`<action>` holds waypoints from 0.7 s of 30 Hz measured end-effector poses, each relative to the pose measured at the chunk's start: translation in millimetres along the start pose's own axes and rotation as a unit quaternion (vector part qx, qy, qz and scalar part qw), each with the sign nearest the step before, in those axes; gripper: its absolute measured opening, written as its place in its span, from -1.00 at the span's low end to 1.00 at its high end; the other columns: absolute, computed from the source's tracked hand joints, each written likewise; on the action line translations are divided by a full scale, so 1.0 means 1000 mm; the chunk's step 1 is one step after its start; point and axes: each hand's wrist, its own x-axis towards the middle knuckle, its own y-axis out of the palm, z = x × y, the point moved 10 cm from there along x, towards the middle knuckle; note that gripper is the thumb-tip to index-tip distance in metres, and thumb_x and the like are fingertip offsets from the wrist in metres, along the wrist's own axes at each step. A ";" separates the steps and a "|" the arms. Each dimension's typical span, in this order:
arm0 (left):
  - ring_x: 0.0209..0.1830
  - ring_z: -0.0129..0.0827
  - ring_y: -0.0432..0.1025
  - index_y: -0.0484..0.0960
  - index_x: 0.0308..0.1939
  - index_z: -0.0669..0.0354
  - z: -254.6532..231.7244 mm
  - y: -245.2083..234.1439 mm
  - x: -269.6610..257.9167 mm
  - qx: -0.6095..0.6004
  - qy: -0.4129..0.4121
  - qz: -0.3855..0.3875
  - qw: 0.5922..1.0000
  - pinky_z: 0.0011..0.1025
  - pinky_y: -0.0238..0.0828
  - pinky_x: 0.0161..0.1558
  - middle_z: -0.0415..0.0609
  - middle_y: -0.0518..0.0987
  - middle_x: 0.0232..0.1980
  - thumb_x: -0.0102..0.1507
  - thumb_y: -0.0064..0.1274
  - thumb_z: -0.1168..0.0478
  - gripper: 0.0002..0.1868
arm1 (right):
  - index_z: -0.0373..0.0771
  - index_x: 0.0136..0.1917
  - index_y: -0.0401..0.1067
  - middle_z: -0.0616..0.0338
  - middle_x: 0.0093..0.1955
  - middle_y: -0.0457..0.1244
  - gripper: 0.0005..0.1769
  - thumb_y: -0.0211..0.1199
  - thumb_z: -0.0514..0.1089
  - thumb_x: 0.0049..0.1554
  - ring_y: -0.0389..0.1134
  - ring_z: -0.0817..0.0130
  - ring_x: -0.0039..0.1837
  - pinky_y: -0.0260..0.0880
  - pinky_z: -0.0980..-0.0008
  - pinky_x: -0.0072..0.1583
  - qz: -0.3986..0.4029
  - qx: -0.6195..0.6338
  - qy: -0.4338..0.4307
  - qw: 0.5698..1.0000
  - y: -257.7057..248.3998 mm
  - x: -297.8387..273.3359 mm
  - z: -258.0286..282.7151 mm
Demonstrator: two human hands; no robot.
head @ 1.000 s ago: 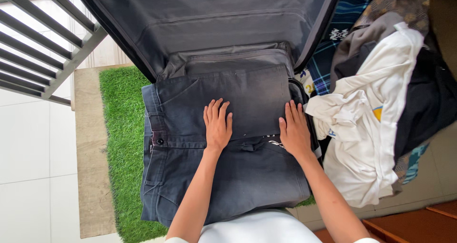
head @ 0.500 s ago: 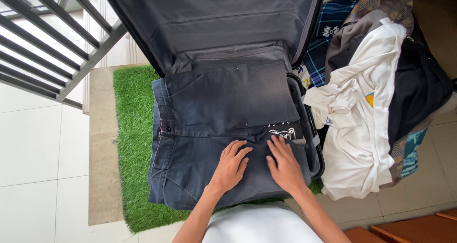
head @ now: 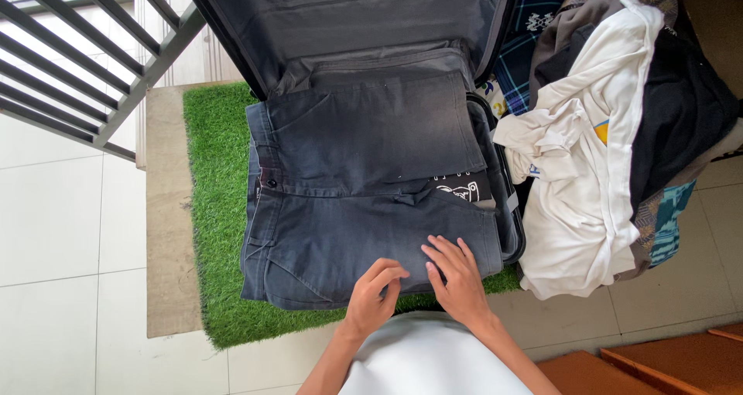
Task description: The person packs a suitcase by folding and rolling several pieces of clothing including a pair of pants and a white t-shirt.
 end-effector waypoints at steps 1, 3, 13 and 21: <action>-0.23 -0.32 0.52 0.60 -0.15 0.29 0.000 -0.006 -0.010 -0.003 0.005 -0.029 1.000 -0.45 0.46 -0.19 -0.01 0.58 -0.13 0.23 0.02 0.55 -0.82 | -0.27 0.25 0.48 0.03 0.39 0.27 -0.64 0.18 -0.20 0.19 0.21 0.08 0.49 0.00 -0.05 0.53 -0.009 0.020 0.008 1.000 -0.004 -0.003 -0.003; -0.28 -0.34 0.52 0.59 -0.20 0.31 0.000 -0.019 -0.033 -0.007 0.018 -0.088 0.996 -0.48 0.46 -0.25 0.00 0.58 -0.19 0.20 0.05 0.57 -0.83 | -0.26 0.25 0.47 0.02 0.40 0.25 -0.64 0.19 -0.22 0.18 0.21 0.06 0.49 0.02 -0.04 0.53 -0.033 0.044 0.017 0.998 -0.010 -0.010 -0.007; -0.21 -0.34 0.55 0.66 -0.19 0.32 0.113 0.007 -0.133 -0.069 -0.280 -0.126 0.949 -0.40 0.47 -0.13 -0.02 0.67 -0.21 0.24 -0.01 0.39 -0.85 | -0.06 0.06 0.53 0.17 -0.01 0.22 -0.75 0.31 -0.25 0.09 0.22 0.21 0.09 0.21 0.20 0.17 -0.050 0.026 0.086 0.995 0.003 -0.091 -0.026; 0.27 -0.28 0.48 0.43 0.18 0.39 0.131 0.038 -0.150 -0.390 -0.378 -0.226 0.809 -0.23 0.33 0.33 0.03 0.55 0.20 0.34 0.03 0.08 -0.54 | -0.06 0.39 0.28 0.23 0.25 0.35 -0.46 0.19 0.04 0.17 0.35 0.30 0.29 0.28 0.25 0.30 0.189 0.382 0.308 0.851 0.099 -0.146 -0.042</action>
